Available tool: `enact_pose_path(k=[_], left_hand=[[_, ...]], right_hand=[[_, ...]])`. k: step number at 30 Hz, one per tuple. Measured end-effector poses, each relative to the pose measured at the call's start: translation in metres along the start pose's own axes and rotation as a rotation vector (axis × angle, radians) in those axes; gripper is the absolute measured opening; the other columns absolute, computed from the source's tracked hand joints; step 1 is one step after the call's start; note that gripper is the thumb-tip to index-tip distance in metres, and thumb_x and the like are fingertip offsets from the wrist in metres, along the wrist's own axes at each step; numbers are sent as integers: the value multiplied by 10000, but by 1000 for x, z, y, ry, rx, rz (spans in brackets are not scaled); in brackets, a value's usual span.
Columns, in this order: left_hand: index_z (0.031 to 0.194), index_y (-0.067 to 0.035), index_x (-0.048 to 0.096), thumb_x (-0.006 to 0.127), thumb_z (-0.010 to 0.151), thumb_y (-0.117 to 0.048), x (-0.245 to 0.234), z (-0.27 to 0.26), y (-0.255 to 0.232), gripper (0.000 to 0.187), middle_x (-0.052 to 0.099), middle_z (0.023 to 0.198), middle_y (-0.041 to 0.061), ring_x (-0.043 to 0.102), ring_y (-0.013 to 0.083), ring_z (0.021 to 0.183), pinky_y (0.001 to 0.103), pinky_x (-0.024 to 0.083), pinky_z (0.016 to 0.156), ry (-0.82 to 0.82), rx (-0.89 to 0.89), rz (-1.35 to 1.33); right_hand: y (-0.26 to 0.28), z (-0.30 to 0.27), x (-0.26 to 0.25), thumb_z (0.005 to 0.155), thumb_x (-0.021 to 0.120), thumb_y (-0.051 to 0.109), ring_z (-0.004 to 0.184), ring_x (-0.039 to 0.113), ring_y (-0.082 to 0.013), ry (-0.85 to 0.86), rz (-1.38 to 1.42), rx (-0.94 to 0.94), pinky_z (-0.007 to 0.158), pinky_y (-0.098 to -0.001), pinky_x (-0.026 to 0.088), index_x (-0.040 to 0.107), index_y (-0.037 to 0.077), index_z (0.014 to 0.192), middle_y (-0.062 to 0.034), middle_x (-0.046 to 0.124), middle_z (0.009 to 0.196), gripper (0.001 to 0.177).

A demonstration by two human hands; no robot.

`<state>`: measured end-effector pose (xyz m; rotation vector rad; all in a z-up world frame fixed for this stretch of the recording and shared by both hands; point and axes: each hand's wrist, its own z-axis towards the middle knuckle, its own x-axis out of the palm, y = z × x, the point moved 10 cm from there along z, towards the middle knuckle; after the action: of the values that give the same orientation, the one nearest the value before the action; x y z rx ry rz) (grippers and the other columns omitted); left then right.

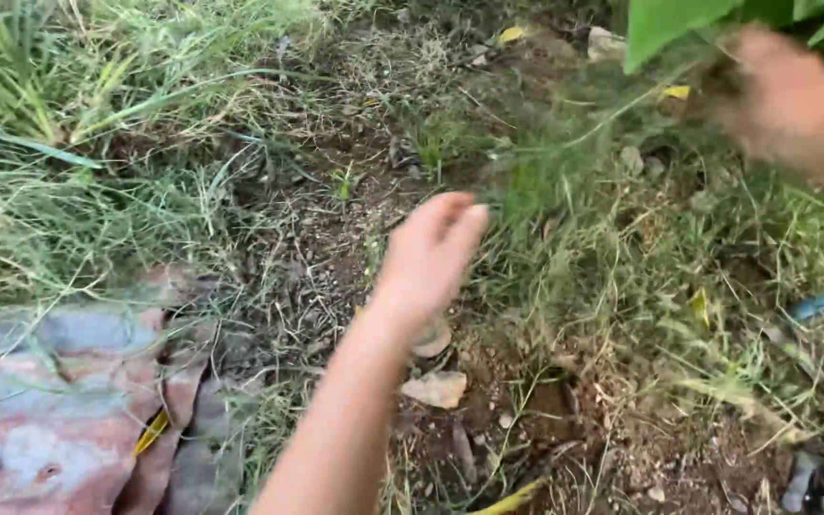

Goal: Pulling weeds and grass by hand from around a tree and near a stack of metal sheets.

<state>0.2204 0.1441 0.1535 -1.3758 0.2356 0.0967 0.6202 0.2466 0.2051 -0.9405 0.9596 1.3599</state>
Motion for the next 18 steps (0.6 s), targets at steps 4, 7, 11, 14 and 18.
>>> enact_pose_path(k=[4, 7, 11, 14, 18], left_hand=[[1206, -90, 714, 671, 909, -409, -59, -22, 75, 438, 755, 1170, 130, 730, 256, 1075, 381, 556, 957, 69, -189, 439], [1094, -96, 772, 687, 877, -351, -109, -54, 130, 345, 778, 1061, 154, 748, 283, 1016, 390, 565, 929, 72, -301, 638], [1049, -98, 787, 700, 871, -346, -171, -94, 177, 318, 770, 1023, 165, 746, 323, 1013, 410, 571, 927, 77, -370, 794], [1040, -99, 773, 678, 858, -299, -216, -118, 186, 287, 761, 1024, 169, 727, 350, 1012, 445, 566, 915, -24, -377, 796], [1019, -112, 787, 660, 837, -231, -231, -140, 184, 252, 730, 1047, 200, 703, 378, 1033, 469, 548, 951, -26, -385, 955]], right_hand=[[63, -9, 29, 404, 645, 313, 721, 610, -116, -45, -701, -575, 583, -299, 514, 573, 168, 1074, 2, 565, 992, 690], [194, -71, 3, 651, 691, 107, 800, 674, -269, 262, -497, -359, 690, -402, 584, 623, 68, 954, -137, 620, 969, 313], [364, -161, -14, 962, 596, 154, 813, 741, -296, 483, 347, -252, 768, -443, 586, 659, 100, 1073, -148, 703, 877, 139], [468, -225, 58, 901, 653, 120, 1187, 645, -311, 448, 114, -698, 1011, -459, 527, 675, 146, 1207, -100, 682, 1220, 308], [530, -271, 89, 722, 808, 145, 1468, 291, -339, 521, 127, -799, 1158, -607, 257, 358, 149, 1531, -131, 309, 1592, 926]])
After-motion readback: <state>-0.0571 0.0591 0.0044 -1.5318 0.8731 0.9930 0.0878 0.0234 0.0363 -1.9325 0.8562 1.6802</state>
